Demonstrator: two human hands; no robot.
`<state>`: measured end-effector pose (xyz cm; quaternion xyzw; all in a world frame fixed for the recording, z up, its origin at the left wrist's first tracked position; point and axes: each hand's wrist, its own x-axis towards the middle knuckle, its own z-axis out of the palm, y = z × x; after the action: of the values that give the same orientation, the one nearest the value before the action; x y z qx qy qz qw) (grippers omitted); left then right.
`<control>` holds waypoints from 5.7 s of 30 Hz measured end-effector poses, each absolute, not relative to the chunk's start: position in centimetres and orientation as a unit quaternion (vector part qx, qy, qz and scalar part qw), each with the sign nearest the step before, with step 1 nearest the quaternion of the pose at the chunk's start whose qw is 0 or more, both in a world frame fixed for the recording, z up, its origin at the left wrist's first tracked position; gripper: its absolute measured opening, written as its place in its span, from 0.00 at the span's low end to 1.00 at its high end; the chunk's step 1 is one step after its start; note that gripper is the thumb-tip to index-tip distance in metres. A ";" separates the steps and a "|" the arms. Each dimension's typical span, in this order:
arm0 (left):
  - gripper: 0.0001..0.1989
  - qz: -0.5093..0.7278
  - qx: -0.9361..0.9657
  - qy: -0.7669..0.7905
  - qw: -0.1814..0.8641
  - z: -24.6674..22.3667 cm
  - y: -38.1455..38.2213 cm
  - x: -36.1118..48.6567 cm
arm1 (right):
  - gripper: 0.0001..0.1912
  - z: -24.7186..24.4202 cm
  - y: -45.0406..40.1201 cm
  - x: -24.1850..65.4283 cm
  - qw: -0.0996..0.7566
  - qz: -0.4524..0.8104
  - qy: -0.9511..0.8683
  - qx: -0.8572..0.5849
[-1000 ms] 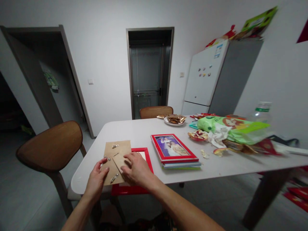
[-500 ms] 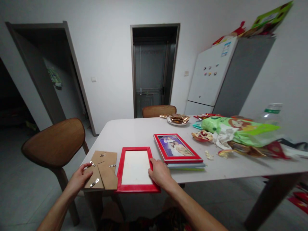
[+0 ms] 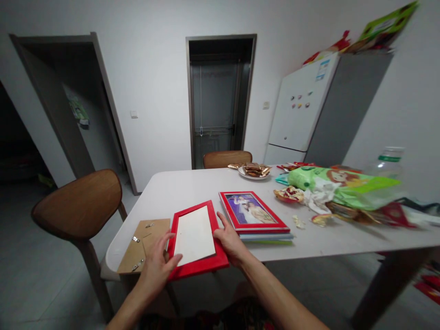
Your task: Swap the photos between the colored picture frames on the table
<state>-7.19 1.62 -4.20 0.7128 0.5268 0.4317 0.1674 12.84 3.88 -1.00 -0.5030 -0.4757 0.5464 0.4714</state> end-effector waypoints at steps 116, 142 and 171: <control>0.23 0.280 0.778 0.537 0.169 -4.3 0.6 -6.2 | 0.20 -4.8 10.2 11.7 0.432 0.460 -0.535 -0.562; 0.17 0.182 0.810 0.537 0.151 -2.8 0.0 -5.4 | 0.21 -5.0 7.3 10.0 0.186 -0.020 -0.712 -0.677; 0.19 0.328 0.740 0.587 -0.032 -3.6 1.3 -15.4 | 0.21 -1.2 3.6 2.3 0.407 0.170 -0.795 -0.417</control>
<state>-15.42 1.34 -3.60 0.7398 0.5866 0.3281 -0.0323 2.30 3.65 -1.18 -0.4166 -0.7949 0.1705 0.4069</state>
